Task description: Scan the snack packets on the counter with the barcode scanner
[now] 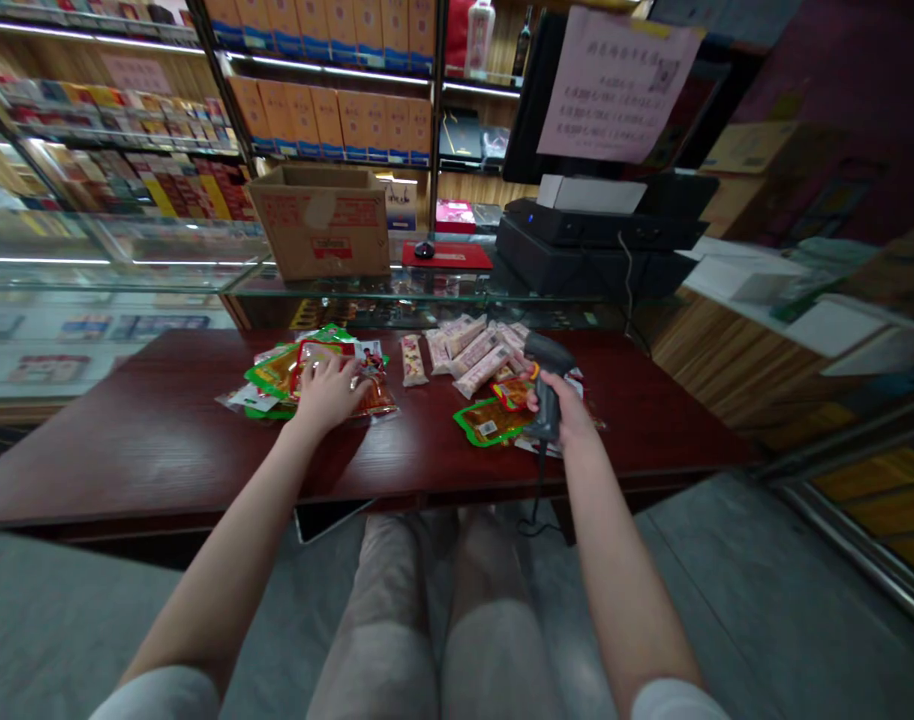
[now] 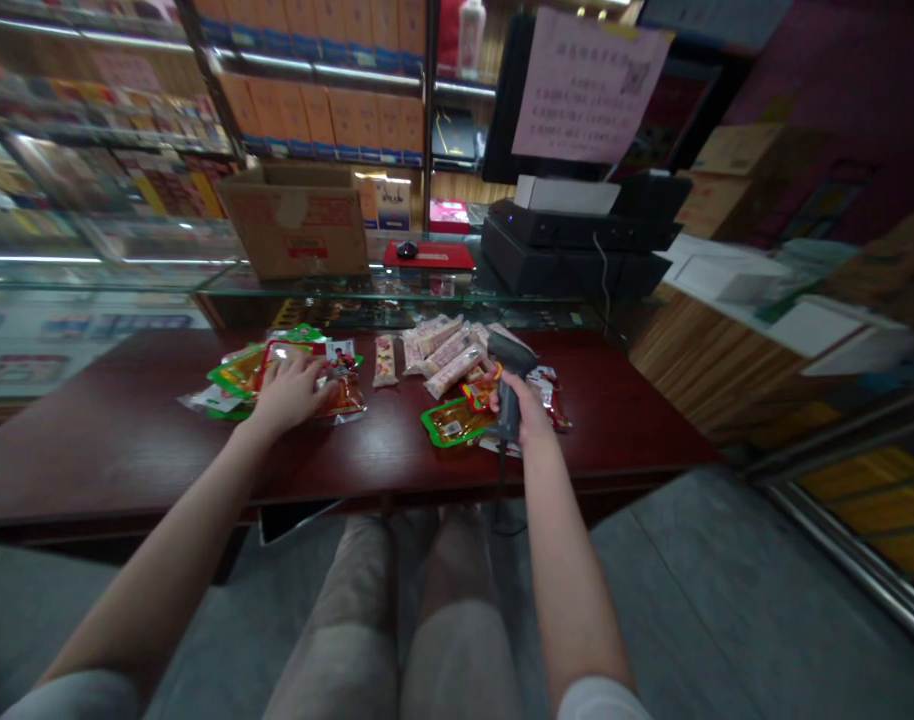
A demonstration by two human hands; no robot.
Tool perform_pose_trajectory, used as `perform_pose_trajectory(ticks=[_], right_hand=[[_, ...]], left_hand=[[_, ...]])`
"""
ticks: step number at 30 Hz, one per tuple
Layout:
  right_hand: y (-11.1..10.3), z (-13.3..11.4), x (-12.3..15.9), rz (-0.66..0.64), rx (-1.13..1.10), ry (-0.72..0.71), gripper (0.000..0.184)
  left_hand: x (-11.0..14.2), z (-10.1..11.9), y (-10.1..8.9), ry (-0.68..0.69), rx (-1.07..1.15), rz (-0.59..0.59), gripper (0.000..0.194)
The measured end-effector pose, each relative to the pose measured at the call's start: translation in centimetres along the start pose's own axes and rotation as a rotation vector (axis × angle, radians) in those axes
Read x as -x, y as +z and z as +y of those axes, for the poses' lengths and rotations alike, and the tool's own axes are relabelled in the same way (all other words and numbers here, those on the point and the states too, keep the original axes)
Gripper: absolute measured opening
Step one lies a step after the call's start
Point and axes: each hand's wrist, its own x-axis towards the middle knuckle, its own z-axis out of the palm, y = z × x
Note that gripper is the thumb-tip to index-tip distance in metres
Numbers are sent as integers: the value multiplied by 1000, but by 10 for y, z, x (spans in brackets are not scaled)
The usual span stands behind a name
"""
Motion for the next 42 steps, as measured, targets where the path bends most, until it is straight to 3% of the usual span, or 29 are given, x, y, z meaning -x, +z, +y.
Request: perform_pose_trajectory(ticks=[2,5,7,10,12,15,19,25,29,31,34,38,42], right_hand=[[-4,-5,0,5,13,-28,33],[-8,-10,-1,9,38,-62,33],[-10,-12,-2,10,51,-78,33],[-11,-14,-3,21,45,-94,35],[-13,-15,-1,27,35,-98,36],[-18,-17,4,16,64,-97,36],[-33,-22,13,43,156,-83,35],[-54,-31,28,144,207,-65,38],[-58,-32,33,135,205,-57,37],[-57,-31,33,136,195,-46,37],[-50,-30,32,140,183,-33,37],[-29,-27,28,91,157,-40,36],[8,-18,22,-49,112,-34,34]], left_hand=[[0,8,4,-9,-69,-65,43],[1,34,4,-77,-42,42,39],[1,64,2,-3,59,99,37],[-3,124,2,313,260,-30,37],[-10,164,5,413,347,-123,45],[-27,210,14,435,399,-268,54],[-46,237,26,340,295,-410,66],[-51,238,29,308,219,-475,70],[-52,232,31,292,329,-369,66],[-53,224,31,224,521,-326,54],[-54,204,29,88,1008,-349,35],[-54,159,26,-132,1669,-432,38],[-53,107,29,-347,1922,-330,43]])
